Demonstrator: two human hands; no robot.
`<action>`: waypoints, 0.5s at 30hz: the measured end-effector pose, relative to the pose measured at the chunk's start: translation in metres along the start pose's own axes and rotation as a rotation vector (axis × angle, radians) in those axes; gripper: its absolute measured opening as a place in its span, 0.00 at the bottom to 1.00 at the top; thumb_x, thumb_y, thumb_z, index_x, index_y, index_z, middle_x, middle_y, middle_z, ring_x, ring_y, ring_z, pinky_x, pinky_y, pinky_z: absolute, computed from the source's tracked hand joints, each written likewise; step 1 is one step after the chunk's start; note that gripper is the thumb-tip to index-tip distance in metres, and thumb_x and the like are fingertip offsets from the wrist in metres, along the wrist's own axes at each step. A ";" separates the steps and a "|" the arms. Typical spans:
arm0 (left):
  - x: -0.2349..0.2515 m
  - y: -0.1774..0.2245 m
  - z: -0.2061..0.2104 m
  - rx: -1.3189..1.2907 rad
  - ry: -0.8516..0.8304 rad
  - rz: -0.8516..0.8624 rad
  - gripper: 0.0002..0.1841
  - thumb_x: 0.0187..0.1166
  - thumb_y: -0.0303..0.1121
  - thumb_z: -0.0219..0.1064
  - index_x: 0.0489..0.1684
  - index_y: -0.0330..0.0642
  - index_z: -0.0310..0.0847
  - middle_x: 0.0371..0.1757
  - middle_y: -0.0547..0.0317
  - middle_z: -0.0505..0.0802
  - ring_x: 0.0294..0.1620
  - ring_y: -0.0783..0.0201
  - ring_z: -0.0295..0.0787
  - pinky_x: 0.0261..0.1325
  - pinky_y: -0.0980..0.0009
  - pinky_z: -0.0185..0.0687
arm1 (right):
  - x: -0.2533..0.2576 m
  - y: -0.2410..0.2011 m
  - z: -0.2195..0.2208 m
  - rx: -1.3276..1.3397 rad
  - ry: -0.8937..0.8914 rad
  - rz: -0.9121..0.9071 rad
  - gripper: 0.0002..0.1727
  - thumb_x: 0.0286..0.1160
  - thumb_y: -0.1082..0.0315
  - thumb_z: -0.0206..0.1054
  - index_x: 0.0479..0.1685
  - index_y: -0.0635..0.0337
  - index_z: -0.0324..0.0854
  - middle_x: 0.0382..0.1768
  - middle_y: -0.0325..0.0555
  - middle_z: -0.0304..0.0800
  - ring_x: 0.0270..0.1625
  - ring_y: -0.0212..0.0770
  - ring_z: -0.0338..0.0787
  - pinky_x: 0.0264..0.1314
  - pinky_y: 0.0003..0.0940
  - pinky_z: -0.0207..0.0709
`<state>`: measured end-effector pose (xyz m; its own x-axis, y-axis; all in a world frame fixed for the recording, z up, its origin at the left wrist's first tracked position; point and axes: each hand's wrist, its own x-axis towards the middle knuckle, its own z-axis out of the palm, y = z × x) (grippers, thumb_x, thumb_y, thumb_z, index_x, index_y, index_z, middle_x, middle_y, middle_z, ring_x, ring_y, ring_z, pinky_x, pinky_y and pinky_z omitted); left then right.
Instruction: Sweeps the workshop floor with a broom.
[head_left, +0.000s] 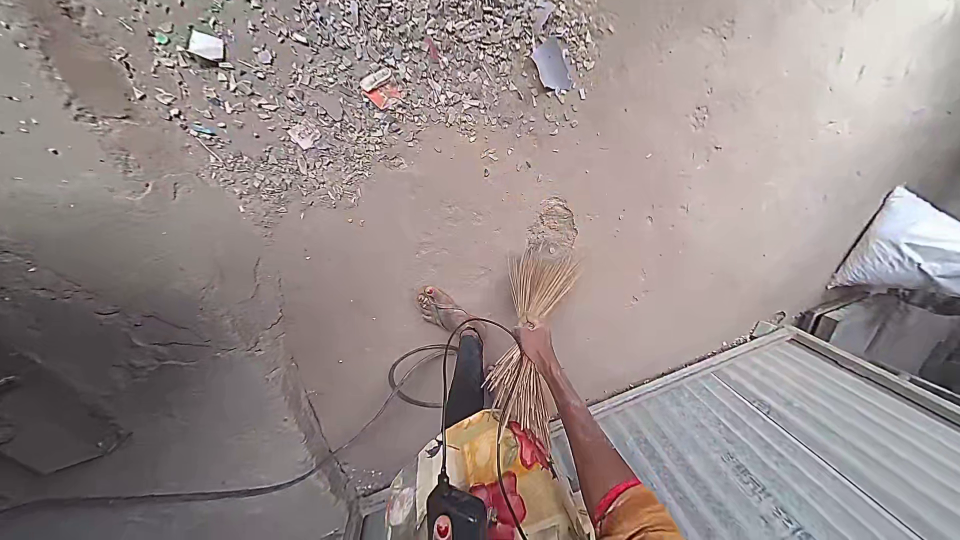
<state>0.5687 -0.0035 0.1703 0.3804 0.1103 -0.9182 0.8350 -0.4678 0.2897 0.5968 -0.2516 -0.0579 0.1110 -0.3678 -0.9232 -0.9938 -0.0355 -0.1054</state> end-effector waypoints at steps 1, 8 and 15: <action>-0.001 -0.001 0.001 -0.049 0.023 -0.018 0.28 0.87 0.45 0.48 0.37 0.23 0.82 0.31 0.64 0.90 0.38 0.83 0.88 0.51 0.78 0.86 | -0.010 -0.018 0.001 -0.008 -0.061 -0.105 0.04 0.72 0.74 0.66 0.36 0.67 0.83 0.38 0.52 0.85 0.45 0.44 0.82 0.52 0.46 0.75; 0.016 -0.023 -0.006 -0.231 0.111 -0.038 0.30 0.90 0.52 0.39 0.47 0.31 0.78 0.37 0.66 0.92 0.42 0.76 0.92 0.54 0.70 0.89 | -0.100 -0.025 -0.031 0.059 0.030 -0.213 0.03 0.63 0.74 0.68 0.33 0.63 0.84 0.33 0.45 0.85 0.38 0.37 0.83 0.43 0.40 0.75; 0.006 -0.027 0.008 -0.086 0.102 0.231 0.46 0.84 0.68 0.45 0.37 0.19 0.80 0.34 0.61 0.92 0.45 0.85 0.89 0.59 0.77 0.85 | -0.009 -0.020 0.001 0.195 0.109 0.182 0.11 0.80 0.68 0.67 0.51 0.68 0.87 0.49 0.62 0.88 0.54 0.54 0.85 0.60 0.56 0.76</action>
<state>0.5457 0.0029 0.1547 0.5991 0.0996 -0.7945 0.7506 -0.4151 0.5140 0.6155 -0.2465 -0.0480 -0.0807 -0.4499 -0.8894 -0.9762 0.2160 -0.0207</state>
